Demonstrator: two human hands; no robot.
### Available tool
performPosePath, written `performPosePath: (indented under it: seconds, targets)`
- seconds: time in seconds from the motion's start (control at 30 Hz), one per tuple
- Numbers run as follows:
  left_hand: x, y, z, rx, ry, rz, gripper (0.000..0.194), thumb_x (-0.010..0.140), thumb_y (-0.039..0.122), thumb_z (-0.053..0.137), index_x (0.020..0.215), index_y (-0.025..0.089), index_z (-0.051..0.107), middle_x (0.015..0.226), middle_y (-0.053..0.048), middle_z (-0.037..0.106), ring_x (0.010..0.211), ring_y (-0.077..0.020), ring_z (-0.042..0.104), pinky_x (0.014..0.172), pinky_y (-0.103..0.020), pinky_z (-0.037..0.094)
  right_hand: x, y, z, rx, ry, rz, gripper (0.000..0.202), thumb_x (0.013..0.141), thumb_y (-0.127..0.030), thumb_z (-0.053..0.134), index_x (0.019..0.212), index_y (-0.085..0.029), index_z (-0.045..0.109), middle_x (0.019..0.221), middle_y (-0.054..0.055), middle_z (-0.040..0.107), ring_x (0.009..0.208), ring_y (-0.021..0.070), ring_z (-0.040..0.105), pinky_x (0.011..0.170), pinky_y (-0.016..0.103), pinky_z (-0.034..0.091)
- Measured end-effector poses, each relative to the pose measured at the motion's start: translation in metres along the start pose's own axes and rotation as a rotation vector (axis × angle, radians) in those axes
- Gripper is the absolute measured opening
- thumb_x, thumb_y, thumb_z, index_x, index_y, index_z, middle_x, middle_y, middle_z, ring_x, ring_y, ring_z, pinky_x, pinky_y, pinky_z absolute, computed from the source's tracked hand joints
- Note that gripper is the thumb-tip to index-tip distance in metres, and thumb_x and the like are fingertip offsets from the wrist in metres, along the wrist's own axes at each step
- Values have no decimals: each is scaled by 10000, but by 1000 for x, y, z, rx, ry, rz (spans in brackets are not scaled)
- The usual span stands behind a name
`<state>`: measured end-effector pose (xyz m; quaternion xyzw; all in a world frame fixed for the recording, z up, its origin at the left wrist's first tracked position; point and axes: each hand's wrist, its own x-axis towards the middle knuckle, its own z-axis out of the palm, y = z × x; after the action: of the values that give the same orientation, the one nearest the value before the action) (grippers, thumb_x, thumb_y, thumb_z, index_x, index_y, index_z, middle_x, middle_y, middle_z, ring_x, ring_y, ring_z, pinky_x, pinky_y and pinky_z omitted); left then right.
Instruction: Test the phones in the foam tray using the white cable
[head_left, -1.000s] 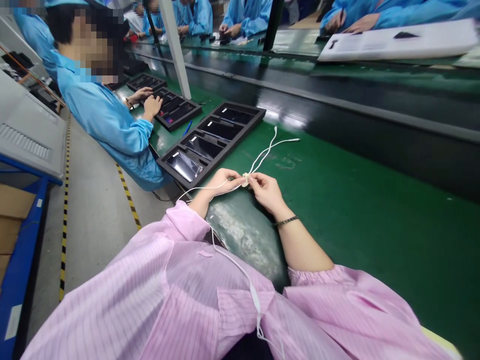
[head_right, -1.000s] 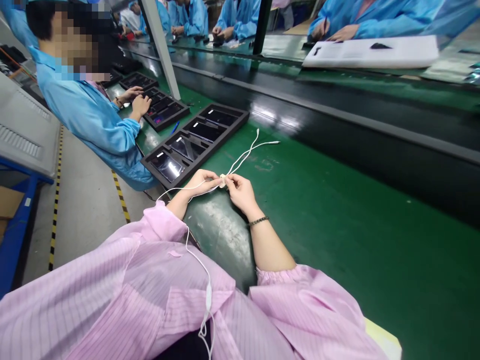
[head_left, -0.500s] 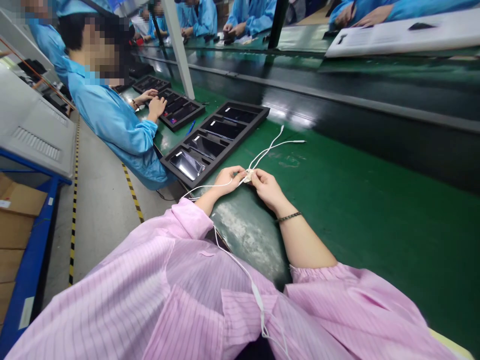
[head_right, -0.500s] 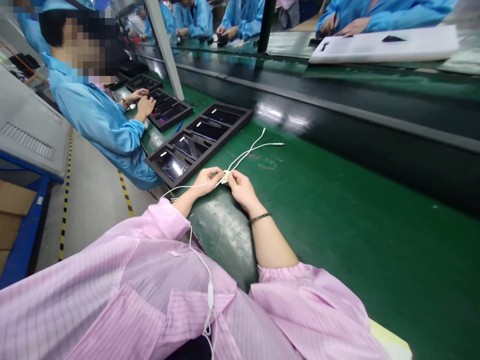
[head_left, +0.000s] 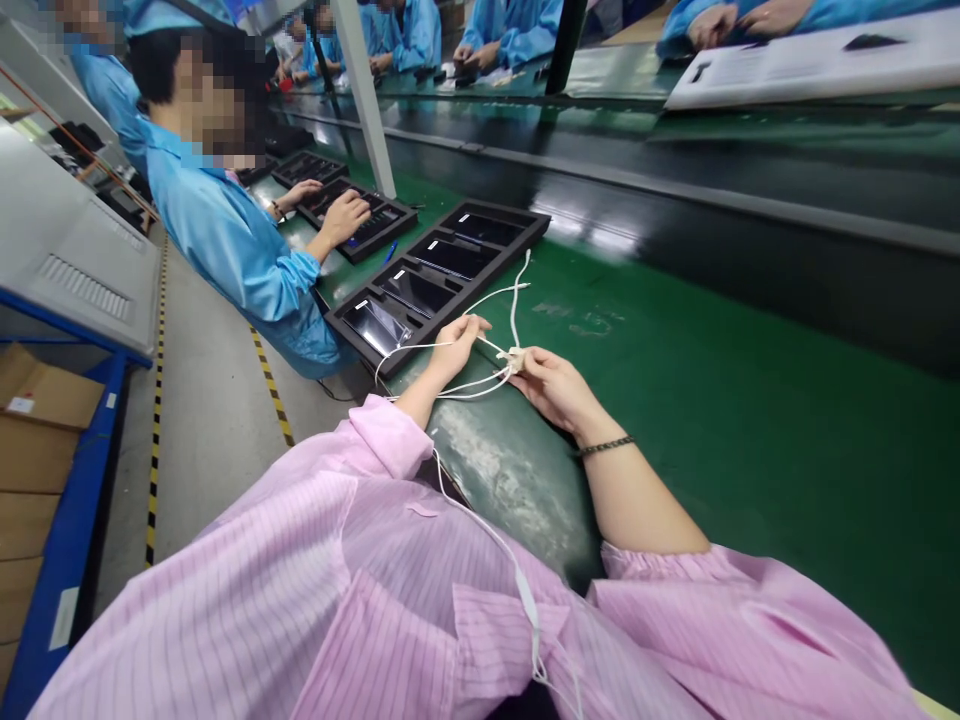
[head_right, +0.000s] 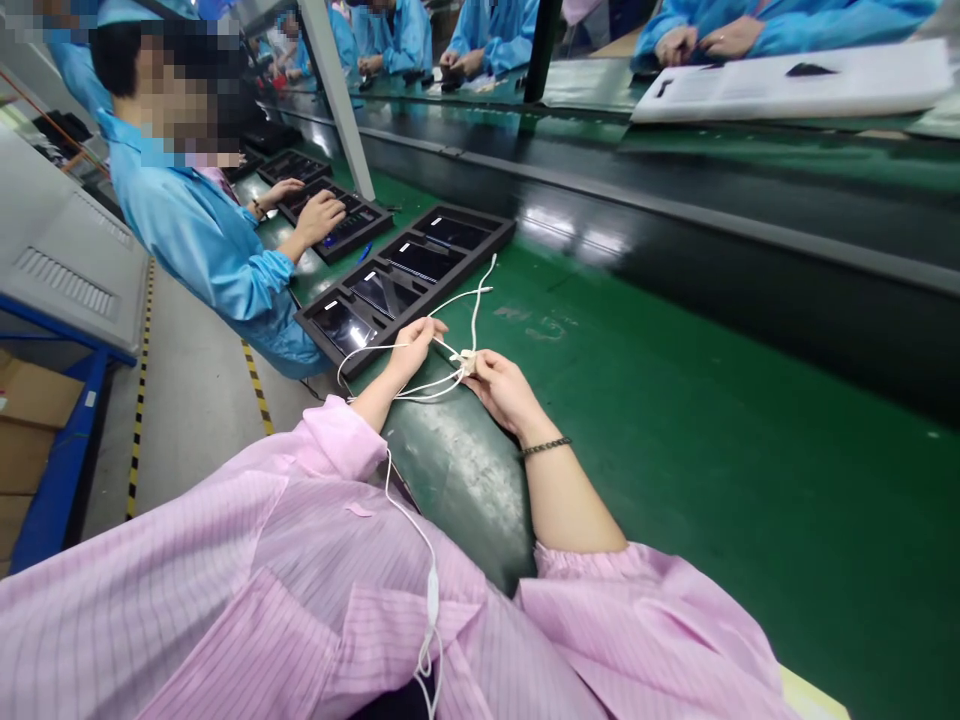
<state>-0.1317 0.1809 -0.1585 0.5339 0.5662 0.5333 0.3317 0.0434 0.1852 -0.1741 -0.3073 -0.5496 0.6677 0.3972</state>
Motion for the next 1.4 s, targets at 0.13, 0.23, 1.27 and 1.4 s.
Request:
performPosePath:
  seconds: [0.13,0.23,1.27,1.4]
  targets:
    - [-13,7,-4,159,19,82,334,1013,426,453,1030,159,655,1099,-84,651,980,-162,608,848,-252,467,-2,-6,-6,-109,63,-50,625,704,-850,662,813,-244,549,782,28,607,762,189,611,778,383,570]
    - [-21,15,-8,333,-23,56,393,1018,441,429,903,155,673,996,-69,666,877,-153,599,751,-241,450,-6,-10,-12,-276,109,-119,611,604,-758,811,857,-242,603,716,-7,548,671,169,551,699,347,534]
    - [-30,18,10,387,-339,83,198,859,338,671,911,164,752,840,-28,759,754,-131,639,728,-224,449,-9,-27,-13,-367,129,-108,604,673,-814,682,729,-235,520,675,21,571,602,165,511,604,323,433]
    - [-26,19,8,527,-325,58,155,807,302,702,882,181,763,864,-32,776,787,-157,683,751,-239,472,-8,-30,-7,-562,168,-179,521,671,-694,781,671,-234,537,666,24,569,631,180,491,654,340,425]
